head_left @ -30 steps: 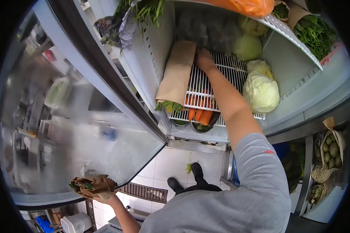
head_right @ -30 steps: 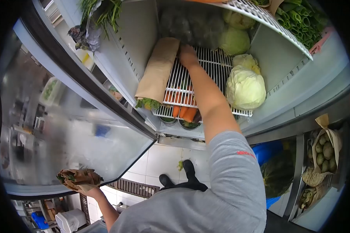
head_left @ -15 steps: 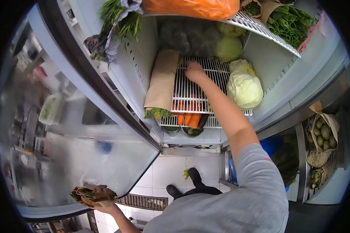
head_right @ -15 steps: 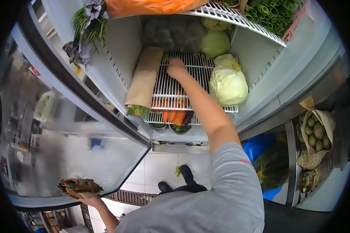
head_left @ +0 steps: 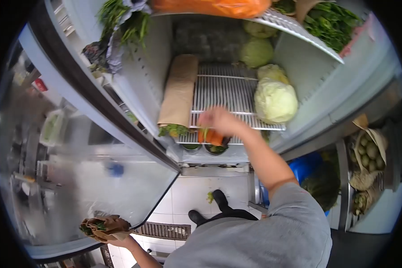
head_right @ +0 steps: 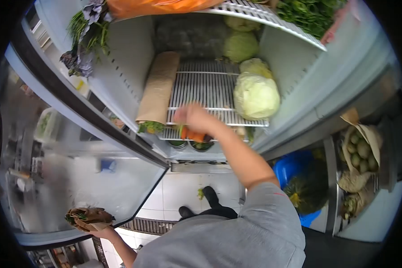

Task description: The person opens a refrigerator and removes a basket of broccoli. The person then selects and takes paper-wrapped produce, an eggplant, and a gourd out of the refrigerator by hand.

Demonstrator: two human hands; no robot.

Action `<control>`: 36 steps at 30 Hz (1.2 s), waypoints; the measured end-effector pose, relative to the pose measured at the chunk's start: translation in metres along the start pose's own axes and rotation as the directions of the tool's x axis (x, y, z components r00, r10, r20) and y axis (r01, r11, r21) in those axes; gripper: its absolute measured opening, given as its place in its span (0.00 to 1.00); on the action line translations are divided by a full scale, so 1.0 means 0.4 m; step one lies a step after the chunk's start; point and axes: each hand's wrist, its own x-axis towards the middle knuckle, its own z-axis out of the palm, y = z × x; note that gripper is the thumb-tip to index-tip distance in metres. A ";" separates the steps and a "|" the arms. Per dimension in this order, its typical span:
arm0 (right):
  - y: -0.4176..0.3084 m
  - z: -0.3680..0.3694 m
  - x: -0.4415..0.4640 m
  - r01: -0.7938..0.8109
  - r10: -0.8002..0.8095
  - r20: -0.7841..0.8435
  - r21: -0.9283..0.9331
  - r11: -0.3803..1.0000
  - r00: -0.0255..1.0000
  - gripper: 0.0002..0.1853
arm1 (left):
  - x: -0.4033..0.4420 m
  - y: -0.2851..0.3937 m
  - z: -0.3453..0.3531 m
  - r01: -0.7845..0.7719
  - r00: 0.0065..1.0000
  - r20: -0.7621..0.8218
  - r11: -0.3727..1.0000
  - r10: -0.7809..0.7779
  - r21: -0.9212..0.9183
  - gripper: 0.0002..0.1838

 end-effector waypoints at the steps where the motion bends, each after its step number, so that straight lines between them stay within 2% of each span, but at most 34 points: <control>1: -0.017 -0.012 -0.065 0.051 -0.058 -0.110 -0.066 0.997 0.992 0.15 | -0.012 0.017 0.018 0.012 1.000 0.024 0.997 -0.010 -0.076 0.35; 3: -0.019 -0.046 -0.176 0.140 -0.199 -0.305 -0.204 0.969 0.931 0.20 | -0.013 0.027 0.027 -0.097 0.995 0.023 0.992 0.096 0.078 0.38; 4: -0.008 -0.068 -0.212 0.176 -0.280 -0.386 -0.282 0.943 0.879 0.22 | -0.015 0.041 0.034 -0.224 0.974 0.038 0.921 0.223 0.318 0.37; 5: 0.018 -0.117 -0.225 0.042 -0.290 -0.652 -0.368 0.929 0.700 0.24 | -0.020 0.056 0.041 -0.332 0.936 0.084 0.777 0.342 0.535 0.36; 6: 0.046 -0.164 -0.224 -0.112 -0.318 -0.839 -0.403 0.908 0.441 0.26 | -0.028 0.068 0.052 -0.255 0.965 0.055 0.878 0.255 0.405 0.35; 8: 0.126 -0.170 -0.202 -0.508 -0.203 -0.930 -0.341 0.791 0.307 0.29 | -0.038 0.085 0.075 -0.072 0.997 0.035 0.991 0.068 0.115 0.34; 9: 0.131 -0.168 -0.202 -0.674 -0.164 -0.961 -0.273 0.686 0.223 0.30 | -0.026 0.059 0.063 -0.051 0.998 0.038 0.998 0.050 0.034 0.35; 12: 0.055 -0.115 -0.228 -0.395 -0.234 -0.832 -0.462 0.794 0.504 0.36 | -0.008 0.038 0.045 0.008 1.000 -0.015 0.997 -0.007 0.078 0.36; 14: 0.026 -0.097 -0.212 0.006 -0.339 -0.736 -0.414 0.910 0.587 0.39 | -0.015 0.055 0.051 -0.033 0.999 0.002 0.990 0.033 0.137 0.38; 15: -0.006 -0.070 -0.208 -0.163 -0.312 -0.778 -0.464 0.871 0.546 0.40 | -0.025 0.083 0.067 -0.117 0.993 0.025 0.974 0.114 0.196 0.37; 16: -0.003 -0.041 -0.180 -0.243 -0.228 -0.825 -0.397 0.885 0.517 0.42 | -0.035 0.111 0.084 -0.200 0.980 0.048 0.947 0.194 0.250 0.37; 17: 0.016 -0.007 -0.136 -0.122 -0.248 -0.804 -0.367 0.922 0.540 0.43 | -0.058 0.167 0.121 -0.315 0.948 0.069 0.892 0.310 0.323 0.36; 18: 0.021 0.018 -0.092 0.004 -0.275 -0.782 -0.329 0.944 0.559 0.43 | -0.061 0.177 0.128 -0.340 0.938 0.068 0.869 0.339 0.359 0.35; 20: -0.019 0.035 -0.020 -0.055 -0.318 -0.709 -0.449 0.892 0.629 0.43 | -0.068 0.197 0.141 -0.385 0.915 0.064 0.817 0.398 0.429 0.34; 21: -0.041 0.023 0.022 -0.049 -0.340 -0.735 -0.452 0.891 0.587 0.39 | -0.078 0.212 0.147 -0.276 0.958 0.031 0.878 0.287 0.391 0.35; 23: -0.004 -0.013 0.160 0.034 -0.389 -0.863 -0.400 0.916 0.323 0.35 | -0.071 0.200 0.126 -0.153 0.988 0.031 0.909 0.153 0.388 0.35; 24: 0.014 -0.059 0.210 0.195 -0.336 -0.912 -0.295 0.936 0.236 0.32 | -0.059 0.147 0.091 -0.139 0.990 0.049 0.897 0.131 0.420 0.36; 25: 0.034 -0.105 0.260 0.358 -0.264 -0.951 -0.193 0.914 0.161 0.30 | -0.049 0.121 0.070 -0.181 0.983 0.070 0.851 0.168 0.494 0.37; 27: 0.130 -0.189 0.360 0.480 0.066 -0.993 0.104 0.871 0.095 0.26 | -0.030 0.085 0.042 -0.304 0.947 0.129 0.688 0.295 0.659 0.38; 28: 0.141 -0.213 0.330 0.329 0.126 -0.988 0.147 0.933 0.086 0.22 | -0.027 0.081 0.039 -0.310 0.942 0.124 0.671 0.311 0.674 0.39; 29: 0.235 -0.228 0.360 0.289 0.055 -0.996 0.074 0.955 0.074 0.16 | -0.025 0.078 0.037 -0.315 0.938 0.120 0.653 0.326 0.688 0.40; 30: 0.284 -0.232 0.344 0.036 -0.072 -0.989 -0.068 0.997 0.132 0.11 | -0.029 0.076 0.043 -0.252 0.960 0.062 0.742 0.274 0.621 0.41; 31: 0.398 -0.233 0.375 -0.087 -0.204 -0.948 -0.231 0.969 0.245 0.11 | -0.034 0.075 0.046 -0.228 0.966 0.045 0.765 0.253 0.603 0.41; 32: 0.466 -0.255 0.363 -0.222 -0.201 -0.920 -0.285 0.933 0.338 0.11 | -0.040 0.073 0.049 -0.204 0.972 0.028 0.786 0.232 0.584 0.42; 33: 0.481 -0.278 0.351 -0.346 -0.185 -0.887 -0.347 0.872 0.424 0.11 | -0.038 0.067 0.046 -0.225 0.967 0.048 0.749 0.251 0.623 0.43; 34: 0.487 -0.294 0.360 -0.306 -0.019 -0.867 -0.197 0.932 0.499 0.11 | -0.034 0.062 0.044 -0.250 0.960 0.074 0.710 0.270 0.659 0.43; 36: 0.424 -0.358 0.313 -0.272 0.281 -0.717 0.132 0.953 0.638 0.12 | -0.033 0.046 0.047 -0.218 0.967 0.025 0.765 0.255 0.606 0.43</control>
